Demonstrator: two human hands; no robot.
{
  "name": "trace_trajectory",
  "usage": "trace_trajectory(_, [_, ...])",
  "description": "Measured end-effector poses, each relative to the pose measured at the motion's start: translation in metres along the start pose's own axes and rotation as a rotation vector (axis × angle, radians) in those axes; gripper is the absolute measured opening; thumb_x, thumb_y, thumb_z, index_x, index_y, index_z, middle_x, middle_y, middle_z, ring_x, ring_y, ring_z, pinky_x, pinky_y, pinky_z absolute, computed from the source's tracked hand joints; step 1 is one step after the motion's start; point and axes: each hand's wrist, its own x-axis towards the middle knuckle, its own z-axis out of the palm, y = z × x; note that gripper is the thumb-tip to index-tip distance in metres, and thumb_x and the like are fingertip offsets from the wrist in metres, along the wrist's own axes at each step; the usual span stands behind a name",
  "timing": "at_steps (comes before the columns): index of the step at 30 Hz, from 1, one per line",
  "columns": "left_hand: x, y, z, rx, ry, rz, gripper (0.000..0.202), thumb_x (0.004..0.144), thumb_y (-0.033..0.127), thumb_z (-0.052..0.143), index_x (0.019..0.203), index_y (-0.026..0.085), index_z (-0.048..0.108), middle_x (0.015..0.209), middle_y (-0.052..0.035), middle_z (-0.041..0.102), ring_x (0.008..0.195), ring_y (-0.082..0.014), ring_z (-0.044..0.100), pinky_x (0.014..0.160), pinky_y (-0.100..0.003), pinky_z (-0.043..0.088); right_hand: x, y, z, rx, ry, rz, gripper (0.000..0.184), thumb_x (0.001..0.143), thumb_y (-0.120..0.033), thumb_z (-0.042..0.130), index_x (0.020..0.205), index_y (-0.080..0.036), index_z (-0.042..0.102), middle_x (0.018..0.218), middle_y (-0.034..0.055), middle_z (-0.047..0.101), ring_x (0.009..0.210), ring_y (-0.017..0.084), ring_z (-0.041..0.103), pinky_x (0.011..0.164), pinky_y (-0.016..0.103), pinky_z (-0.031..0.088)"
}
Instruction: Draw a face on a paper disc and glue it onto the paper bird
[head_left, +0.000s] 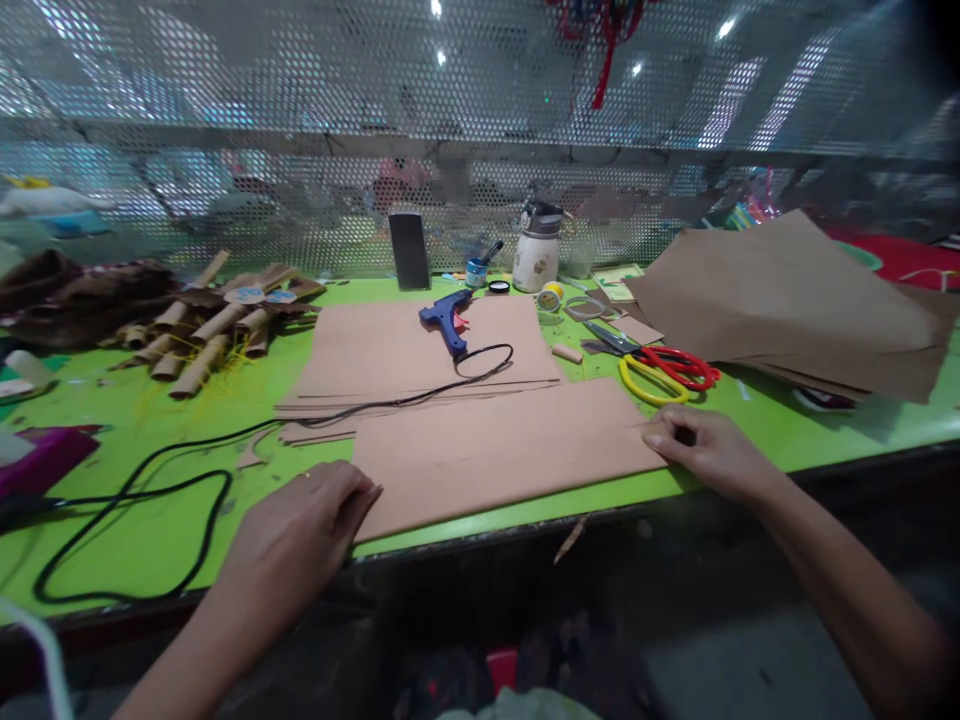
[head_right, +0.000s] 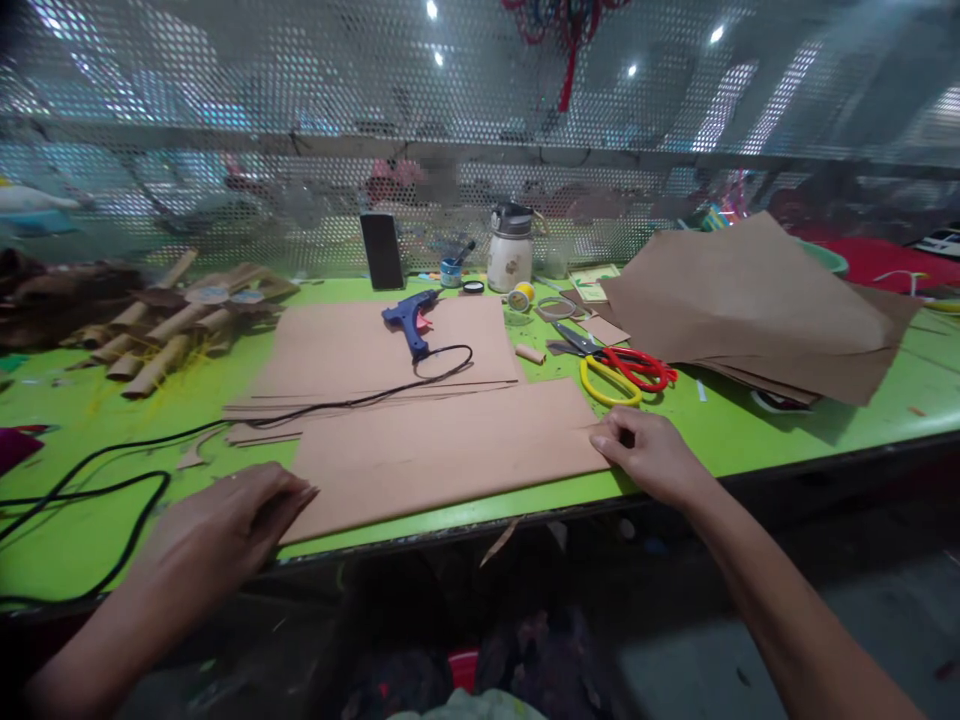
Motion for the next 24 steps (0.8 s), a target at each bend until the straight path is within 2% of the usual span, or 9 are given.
trace_trajectory(7, [-0.001, -0.001, 0.001, -0.023, -0.002, -0.014, 0.035, 0.094, 0.043, 0.037, 0.073, 0.021, 0.053, 0.067, -0.0029, 0.057, 0.063, -0.0209, 0.054, 0.058, -0.031, 0.032, 0.002, -0.002, -0.002, 0.012, 0.002, 0.028, 0.033, 0.076, -0.041, 0.057, 0.054, -0.022, 0.041, 0.060, 0.0010, 0.053, 0.061, 0.018, 0.050, 0.056, 0.030, 0.036])
trace_trajectory(15, [-0.001, 0.000, -0.001, -0.005, 0.047, 0.022, 0.036, 0.093, 0.044, 0.036, 0.070, 0.022, 0.051, 0.063, -0.0026, 0.055, 0.059, -0.0204, 0.053, 0.055, -0.030, 0.032, 0.007, -0.007, -0.005, -0.088, -0.011, 0.031, 0.034, 0.075, -0.042, 0.055, 0.051, -0.022, 0.041, 0.050, -0.0019, 0.044, 0.051, 0.015, 0.041, 0.050, 0.029, 0.029])
trace_trajectory(24, [0.003, 0.004, -0.005, 0.004, 0.077, 0.053, 0.035, 0.091, 0.041, 0.035, 0.067, 0.022, 0.051, 0.059, -0.0031, 0.055, 0.053, -0.0201, 0.051, 0.051, -0.030, 0.031, 0.014, -0.004, -0.005, -0.103, -0.016, 0.036, 0.033, 0.071, -0.039, 0.060, 0.050, -0.022, 0.043, 0.048, -0.0025, 0.046, 0.049, 0.013, 0.042, 0.047, 0.026, 0.029])
